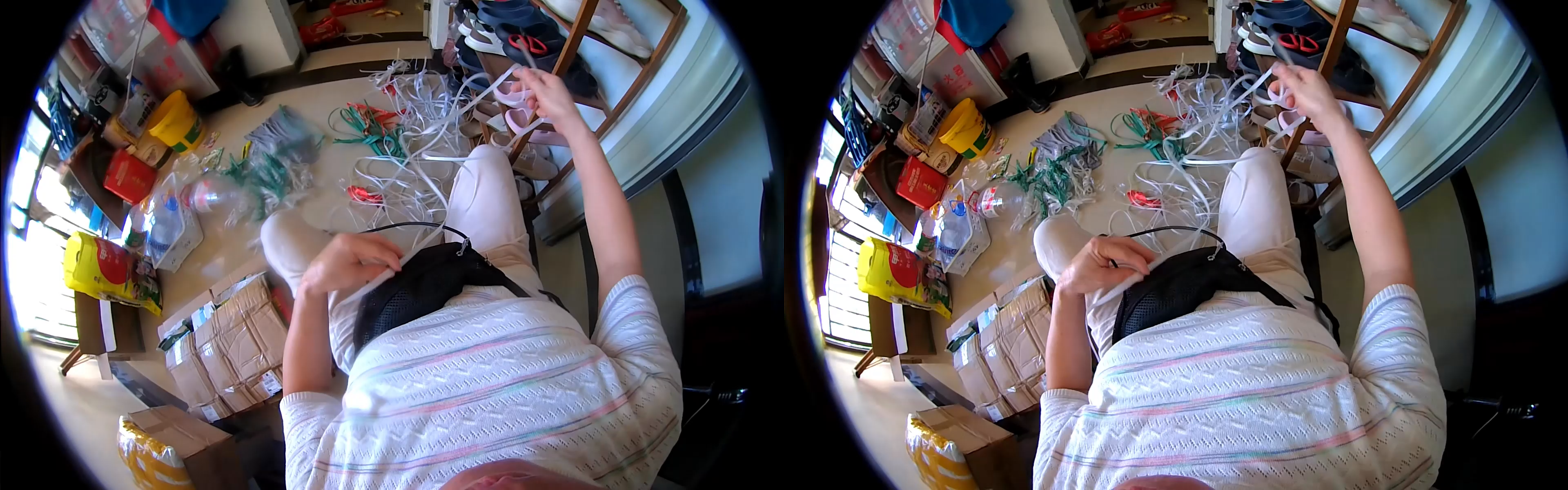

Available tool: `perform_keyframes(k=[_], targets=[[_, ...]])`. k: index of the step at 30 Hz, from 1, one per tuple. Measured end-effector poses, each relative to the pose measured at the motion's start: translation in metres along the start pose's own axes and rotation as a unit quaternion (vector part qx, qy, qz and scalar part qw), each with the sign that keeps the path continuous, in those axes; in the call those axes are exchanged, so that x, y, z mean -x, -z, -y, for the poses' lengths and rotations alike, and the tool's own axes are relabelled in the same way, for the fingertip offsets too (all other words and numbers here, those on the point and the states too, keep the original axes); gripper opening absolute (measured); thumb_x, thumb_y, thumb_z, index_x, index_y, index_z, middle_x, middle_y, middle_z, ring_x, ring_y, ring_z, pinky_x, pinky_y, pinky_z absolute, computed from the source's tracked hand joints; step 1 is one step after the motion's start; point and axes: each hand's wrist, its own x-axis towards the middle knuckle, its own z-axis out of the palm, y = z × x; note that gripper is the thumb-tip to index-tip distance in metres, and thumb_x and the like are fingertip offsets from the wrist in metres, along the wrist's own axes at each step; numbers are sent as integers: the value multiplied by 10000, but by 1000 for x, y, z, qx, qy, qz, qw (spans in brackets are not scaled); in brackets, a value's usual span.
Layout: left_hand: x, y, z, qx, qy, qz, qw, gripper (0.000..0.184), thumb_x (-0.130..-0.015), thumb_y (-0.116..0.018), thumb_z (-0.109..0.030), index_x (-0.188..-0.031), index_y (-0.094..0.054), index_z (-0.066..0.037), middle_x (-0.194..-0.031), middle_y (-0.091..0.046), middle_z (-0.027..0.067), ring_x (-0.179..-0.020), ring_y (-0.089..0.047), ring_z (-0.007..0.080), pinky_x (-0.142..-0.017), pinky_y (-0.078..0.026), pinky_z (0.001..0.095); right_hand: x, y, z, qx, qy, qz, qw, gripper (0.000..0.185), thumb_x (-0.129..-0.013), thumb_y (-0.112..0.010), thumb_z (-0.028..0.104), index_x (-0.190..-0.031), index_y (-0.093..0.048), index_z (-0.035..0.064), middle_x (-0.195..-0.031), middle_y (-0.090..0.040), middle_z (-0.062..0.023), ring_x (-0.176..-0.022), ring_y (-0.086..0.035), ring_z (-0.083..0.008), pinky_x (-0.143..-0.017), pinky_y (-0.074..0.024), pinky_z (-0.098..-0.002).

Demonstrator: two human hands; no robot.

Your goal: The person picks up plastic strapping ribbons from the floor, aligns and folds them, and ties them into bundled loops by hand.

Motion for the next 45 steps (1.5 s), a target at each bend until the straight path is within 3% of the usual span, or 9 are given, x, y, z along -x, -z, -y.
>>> perform_keyframes(k=[3, 8, 12, 16, 31, 35, 38, 42, 45], targets=[[-4, 4, 2, 74, -36, -130, 988, 106, -742, -626, -31, -847, -641, -28, -998, -607, 121, -937, -568, 196, -811, -443, 317, -12, -9, -19, 223, 83, -31, 971, 396, -901, -443, 355, -960, -582, -11, -770, -609, -34, -507, -444, -70, -451, -387, -239], [-41, 40, -17, 152, -80, -341, 924, 111, -839, -563, -110, -818, -597, -7, -826, -620, 105, -770, -594, 168, -737, -470, 302, 14, -39, 21, -53, 41, 134, 989, 378, -923, -406, 331, -1068, -545, 11, -828, -612, -47, -508, -434, -38, -423, -350, -164], [-86, 38, -31, 193, -55, -305, 931, 149, -874, -520, -129, -883, -596, -1, -699, -586, 54, -615, -561, 127, -598, -457, 230, 40, -82, 70, -89, 126, 272, 950, 360, -931, -396, 321, -1131, -528, 52, -867, -613, -23, -581, -446, -8, -408, -317, -120], [-108, 21, -26, 243, -26, -252, 936, 168, -886, -507, -151, -912, -595, -11, -637, -556, 28, -521, -509, 97, -492, -384, 197, 43, -105, 82, -64, 291, 209, 931, 390, -944, -358, 301, -1214, -473, 44, -1122, -558, -63, -962, -522, -117, -765, -419, -234], [-115, 1, -8, 372, 35, -169, 912, 178, -884, -496, -174, -889, -577, -15, -586, -535, 27, -444, -477, 104, -430, -351, 211, 76, -104, 90, -98, 337, 167, 921, 455, -943, -341, 311, -1318, -321, 54, -1263, -429, -117, -1148, -432, -178, -984, -306, -297], [-115, -3, -16, 292, 44, -122, 948, 184, -886, -486, -162, -898, -579, -4, -594, -539, 23, -464, -482, 89, -454, -360, 200, 69, -104, 87, -140, 334, 132, 923, 351, -949, -339, 304, -1160, -476, 59, -1097, -556, -76, -1054, -496, -158, -877, -380, -295], [-115, 0, -20, 191, 57, -39, 979, 204, -876, -504, -145, -964, -578, 24, -673, -577, 40, -608, -541, 91, -562, -428, 214, 62, -107, 77, -276, 279, 161, 906, 274, -944, -367, 302, -949, -519, 74, -793, -541, -21, -755, -529, -106, -686, -429, -241], [-118, 0, -20, 97, -15, -128, 987, 317, -851, -567, -150, -1101, -517, 38, -919, -586, 79, -872, -534, 118, -759, -439, 260, 71, -107, 79, -431, 131, 139, 882, 274, -920, -427, 338, -802, -483, 98, -549, -291, 53, -447, -234, -36, -387, -217, -192], [-120, 5, -54, 174, -86, -167, 967, 435, -835, -595, -157, -1193, -441, 36, -1065, -542, 83, -1009, -477, 130, -865, -390, 284, 74, -108, 83, -427, 98, 117, 891, 273, -908, -462, 330, -740, -457, 114, -519, -272, 55, -430, -242, -36, -376, -210, -191]])
